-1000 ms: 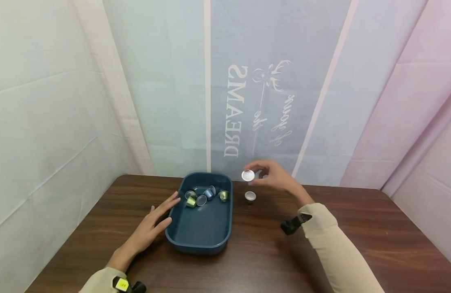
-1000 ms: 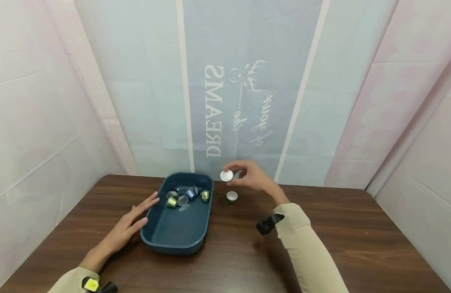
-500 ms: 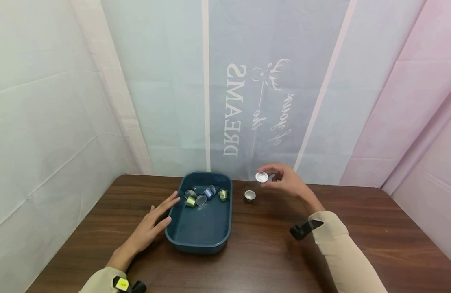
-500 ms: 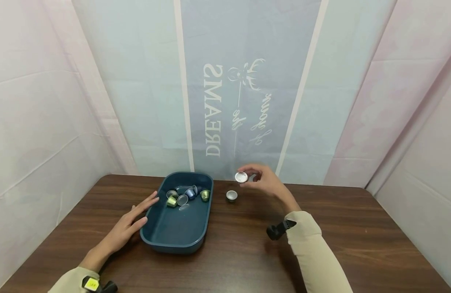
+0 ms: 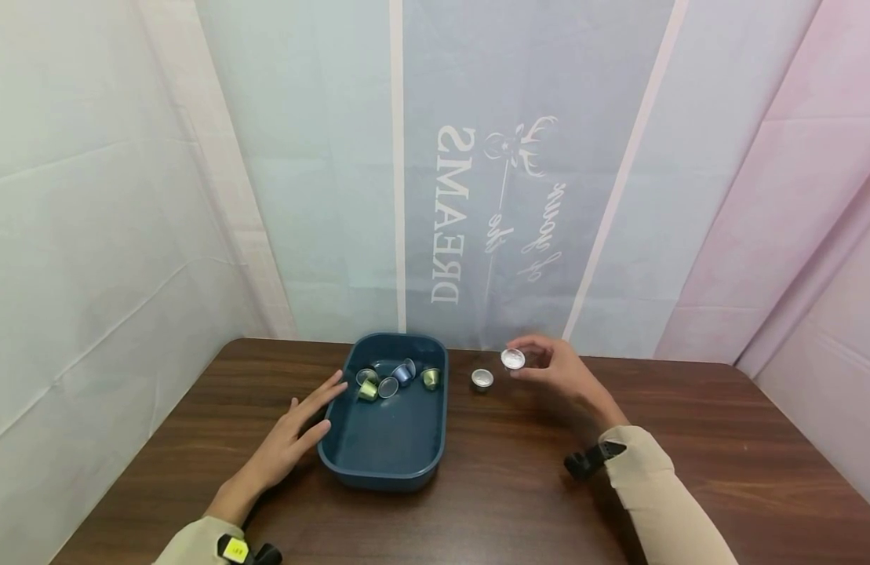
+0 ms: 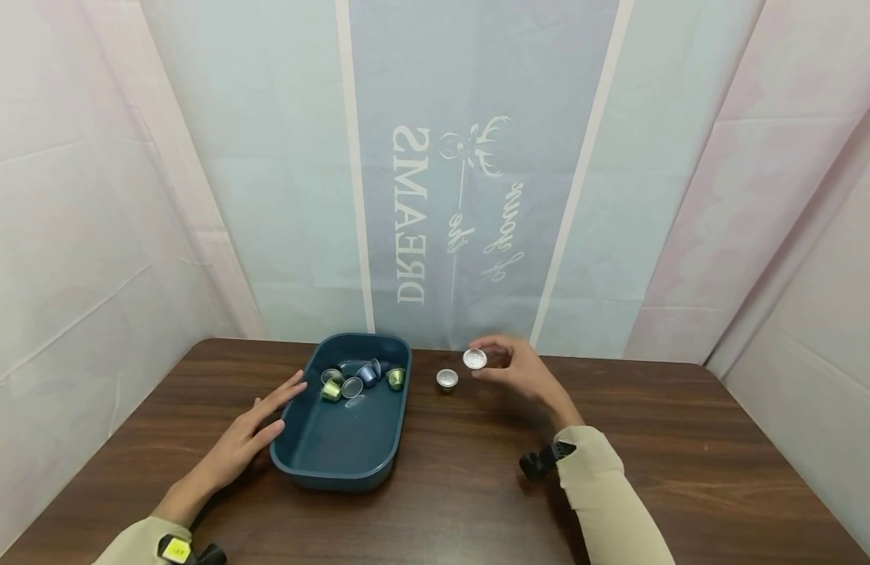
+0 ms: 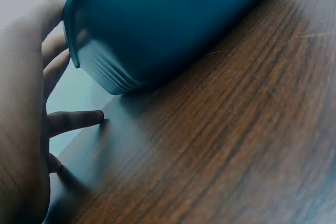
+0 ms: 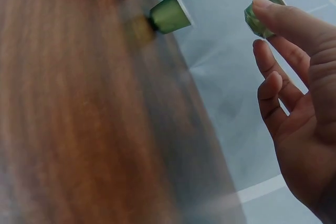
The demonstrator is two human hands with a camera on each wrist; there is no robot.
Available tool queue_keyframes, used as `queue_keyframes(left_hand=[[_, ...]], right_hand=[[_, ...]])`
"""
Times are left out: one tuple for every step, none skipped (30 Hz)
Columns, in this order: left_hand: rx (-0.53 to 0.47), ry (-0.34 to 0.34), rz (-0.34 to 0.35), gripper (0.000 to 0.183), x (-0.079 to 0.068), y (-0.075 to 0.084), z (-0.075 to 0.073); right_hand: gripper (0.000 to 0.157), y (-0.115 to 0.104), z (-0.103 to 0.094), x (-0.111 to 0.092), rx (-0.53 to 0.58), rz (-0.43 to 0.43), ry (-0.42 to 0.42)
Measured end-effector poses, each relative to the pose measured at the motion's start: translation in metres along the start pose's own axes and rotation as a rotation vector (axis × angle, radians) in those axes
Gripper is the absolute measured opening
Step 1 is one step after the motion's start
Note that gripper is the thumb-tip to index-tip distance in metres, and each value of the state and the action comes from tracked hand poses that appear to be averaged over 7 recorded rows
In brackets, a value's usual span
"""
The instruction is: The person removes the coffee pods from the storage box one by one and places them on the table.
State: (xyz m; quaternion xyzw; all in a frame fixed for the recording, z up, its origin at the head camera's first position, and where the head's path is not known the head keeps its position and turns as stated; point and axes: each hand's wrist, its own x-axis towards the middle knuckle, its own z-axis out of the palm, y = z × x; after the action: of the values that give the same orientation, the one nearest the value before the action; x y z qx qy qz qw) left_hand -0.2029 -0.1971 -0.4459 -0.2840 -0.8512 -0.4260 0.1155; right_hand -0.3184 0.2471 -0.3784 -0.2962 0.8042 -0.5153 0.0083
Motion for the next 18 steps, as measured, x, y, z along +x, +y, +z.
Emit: queue_keyframes(left_hand=[[-0.001, 0.001, 0.001, 0.056, 0.0, 0.0, 0.0], [-0.002, 0.001, 0.004, 0.056, 0.0, -0.001, 0.0], [-0.003, 0.002, 0.004, 0.056, 0.0, -0.001, 0.0], [-0.004, 0.001, 0.004, 0.056, 0.0, -0.001, 0.0], [-0.004, 0.001, 0.001, 0.056, 0.0, 0.0, 0.0], [-0.003, -0.002, -0.002, 0.056, 0.0, 0.0, 0.0], [-0.003, -0.001, -0.006, 0.056, 0.0, 0.0, 0.001], [-0.003, -0.003, -0.009, 0.056, 0.0, 0.001, 0.001], [-0.004, -0.004, -0.011, 0.056, 0.001, 0.001, 0.001], [-0.003, -0.005, -0.014, 0.056, 0.001, 0.002, 0.001], [-0.003, -0.005, -0.015, 0.055, 0.001, 0.002, 0.001], [-0.003, -0.006, -0.014, 0.055, 0.001, 0.003, 0.001], [-0.002, -0.005, -0.012, 0.055, 0.001, 0.003, 0.001], [0.0, -0.004, -0.01, 0.055, 0.001, 0.003, 0.001], [0.0, -0.002, -0.008, 0.055, 0.001, 0.003, 0.001], [-0.001, -0.003, -0.006, 0.055, 0.0, 0.002, 0.001], [0.001, -0.002, -0.005, 0.056, 0.0, 0.002, 0.001], [0.001, 0.0, -0.003, 0.056, 0.0, 0.002, 0.0]], right_hand=[[0.042, 0.003, 0.001, -0.001, 0.001, -0.002, -0.004], [0.042, 0.006, 0.001, -0.002, 0.004, -0.004, -0.01], [0.042, 0.008, 0.002, -0.002, 0.006, -0.009, -0.013], [0.042, 0.01, 0.002, -0.003, 0.008, -0.011, -0.017], [0.042, 0.013, 0.003, -0.004, 0.01, -0.012, -0.019], [0.042, 0.015, 0.004, -0.004, 0.012, -0.013, -0.02], [0.041, 0.017, 0.004, -0.005, 0.02, -0.013, -0.021], [0.041, 0.019, 0.005, -0.006, 0.029, -0.007, -0.018], [0.04, 0.02, 0.006, -0.007, 0.037, -0.002, -0.014], [0.04, 0.022, 0.007, -0.008, 0.049, 0.007, -0.011], [0.04, 0.024, 0.008, -0.01, 0.056, 0.018, -0.005], [0.04, 0.026, 0.009, -0.011, 0.063, 0.03, 0.001], [0.04, 0.027, 0.009, -0.012, 0.071, 0.04, 0.008], [0.04, 0.028, 0.01, -0.013, 0.074, 0.054, 0.019], [0.04, 0.029, 0.011, -0.014, 0.074, 0.061, 0.025], [0.04, 0.03, 0.011, -0.014, 0.072, 0.068, 0.031], [0.04, 0.031, 0.011, -0.015, 0.067, 0.071, 0.034], [0.04, 0.032, 0.012, -0.015, 0.063, 0.069, 0.034]])
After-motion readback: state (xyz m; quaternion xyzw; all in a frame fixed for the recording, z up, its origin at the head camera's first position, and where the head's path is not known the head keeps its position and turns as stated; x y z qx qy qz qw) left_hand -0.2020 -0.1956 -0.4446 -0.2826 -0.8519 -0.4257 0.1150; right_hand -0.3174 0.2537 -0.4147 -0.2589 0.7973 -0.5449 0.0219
